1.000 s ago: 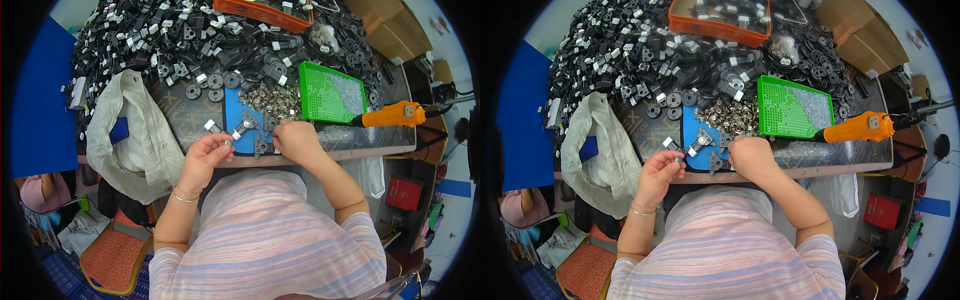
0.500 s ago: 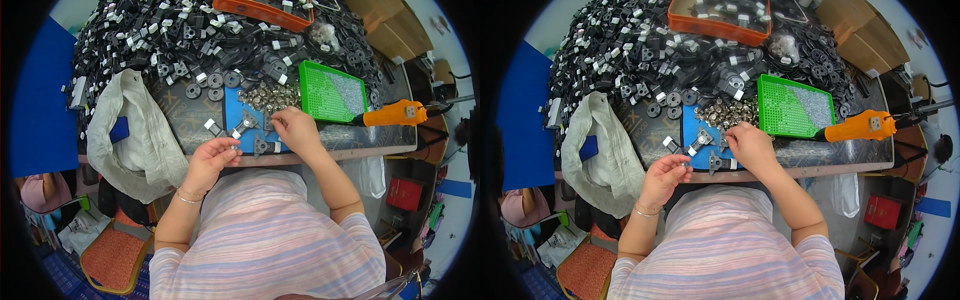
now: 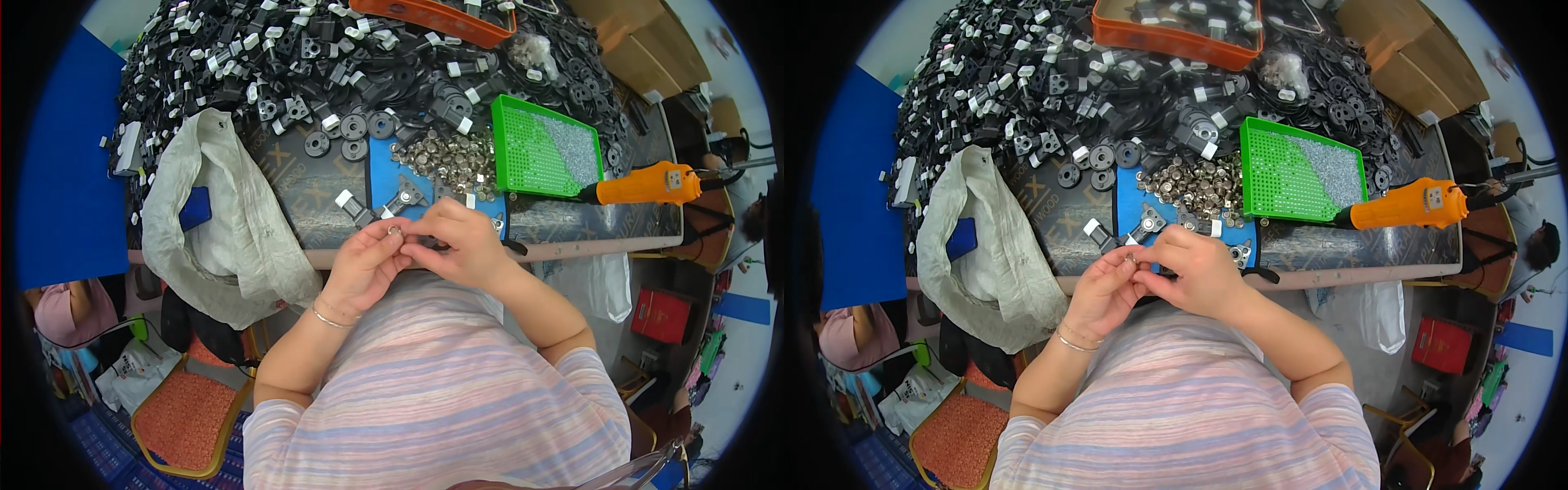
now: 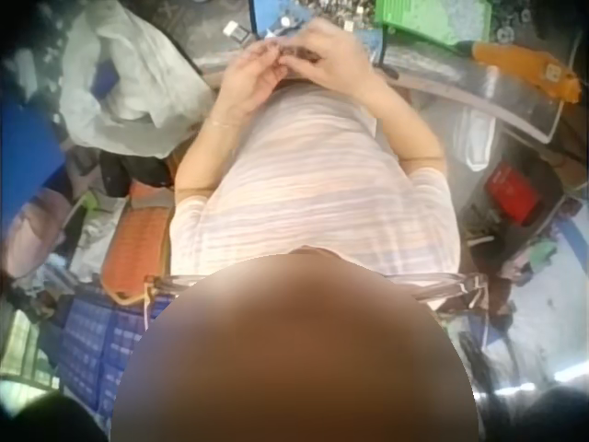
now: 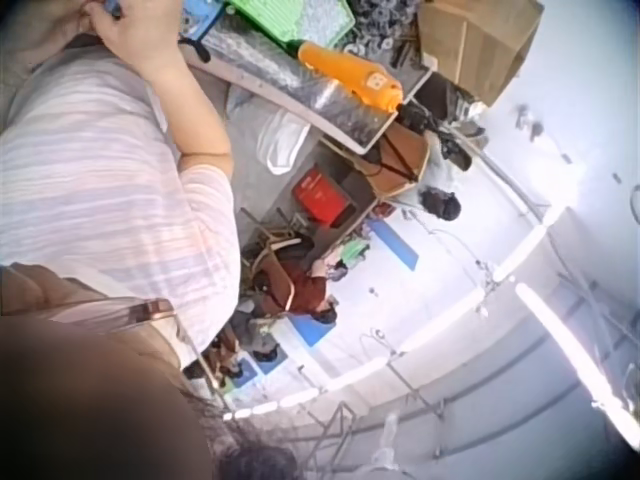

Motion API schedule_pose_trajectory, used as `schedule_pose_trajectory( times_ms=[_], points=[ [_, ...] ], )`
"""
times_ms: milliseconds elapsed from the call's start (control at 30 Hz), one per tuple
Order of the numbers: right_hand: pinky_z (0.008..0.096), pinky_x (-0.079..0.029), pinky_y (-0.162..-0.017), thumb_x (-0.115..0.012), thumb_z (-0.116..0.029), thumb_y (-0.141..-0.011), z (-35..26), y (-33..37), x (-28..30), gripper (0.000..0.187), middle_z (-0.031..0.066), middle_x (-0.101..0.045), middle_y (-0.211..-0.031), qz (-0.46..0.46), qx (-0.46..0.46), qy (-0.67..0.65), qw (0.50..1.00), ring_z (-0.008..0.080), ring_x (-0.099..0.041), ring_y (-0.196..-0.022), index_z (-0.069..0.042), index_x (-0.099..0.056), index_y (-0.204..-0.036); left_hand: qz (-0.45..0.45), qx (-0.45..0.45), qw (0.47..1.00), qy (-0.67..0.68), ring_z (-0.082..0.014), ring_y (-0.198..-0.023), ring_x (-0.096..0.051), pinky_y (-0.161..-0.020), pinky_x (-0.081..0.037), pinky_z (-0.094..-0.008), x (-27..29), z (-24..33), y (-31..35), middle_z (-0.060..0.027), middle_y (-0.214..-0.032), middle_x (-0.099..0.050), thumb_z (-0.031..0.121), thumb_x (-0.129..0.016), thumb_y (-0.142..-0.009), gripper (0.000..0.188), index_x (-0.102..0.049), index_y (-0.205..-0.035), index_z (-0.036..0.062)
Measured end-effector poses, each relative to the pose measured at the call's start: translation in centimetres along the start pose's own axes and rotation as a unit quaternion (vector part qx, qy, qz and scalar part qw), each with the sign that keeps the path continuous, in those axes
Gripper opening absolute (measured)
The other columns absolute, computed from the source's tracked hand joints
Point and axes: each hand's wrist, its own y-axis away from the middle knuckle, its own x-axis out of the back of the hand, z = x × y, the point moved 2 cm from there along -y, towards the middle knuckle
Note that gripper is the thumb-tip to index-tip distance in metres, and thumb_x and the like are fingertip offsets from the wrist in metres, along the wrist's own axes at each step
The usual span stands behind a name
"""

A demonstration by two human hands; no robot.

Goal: Use an electric screwdriver to assemble small metal components onto plastic circular bases at a factory workbench.

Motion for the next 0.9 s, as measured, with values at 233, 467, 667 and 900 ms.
schedule_pose_trajectory(
  times_ms=[233,467,667,900],
  points=[
    [0.0279,-0.048,-0.052,-0.070,-0.014,-0.072,0.1,0.3,-0.9,0.019,0.0021,-0.056,-0.075,-0.014,-0.073,0.061,0.995,0.0167,-0.058,-0.061,-0.013,-0.070,-0.091,0.038,0.006,0.999,0.011,-0.0161,-0.095,-0.058,-0.086,-0.048,-0.0307,0.3,-1.1,-0.2,-0.0084,-0.105,-0.061,0.010,-0.051,-0.092,0.022,-0.056,-0.112,-0.0003],
    [0.0283,-0.049,-0.054,-0.069,-0.014,-0.074,0.6,0.5,-1.3,0.022,0.0020,-0.055,-0.078,-0.020,-0.047,0.088,0.995,0.0171,-0.059,-0.063,-0.015,-0.069,-0.095,0.067,0.027,0.997,-0.026,-0.0160,-0.096,-0.057,-0.086,-0.048,-0.0310,0.0,-0.7,0.0,-0.0083,-0.107,-0.060,0.014,-0.050,-0.093,0.023,-0.056,-0.111,0.0000],
    [0.0264,-0.050,-0.054,-0.070,-0.012,-0.072,0.3,0.4,-1.0,0.022,0.0026,-0.055,-0.079,0.000,-0.101,0.009,0.995,0.0158,-0.061,-0.062,-0.012,-0.068,-0.093,0.059,0.015,0.996,-0.067,-0.0169,-0.097,-0.059,-0.086,-0.049,-0.0322,-0.6,-0.1,0.2,-0.0097,-0.105,-0.061,0.013,-0.049,-0.094,0.022,-0.055,-0.110,0.0001],
    [0.0227,-0.051,-0.054,-0.072,-0.006,-0.069,0.4,0.5,-0.9,0.024,0.0050,-0.055,-0.082,-0.013,-0.072,0.023,0.997,0.0126,-0.059,-0.062,-0.008,-0.069,-0.094,0.028,0.005,0.996,-0.082,-0.0176,-0.096,-0.060,-0.086,-0.050,-0.0324,-0.6,0.0,0.3,-0.0108,-0.104,-0.062,0.012,-0.048,-0.094,0.021,-0.056,-0.108,-0.0005]
  ],
)
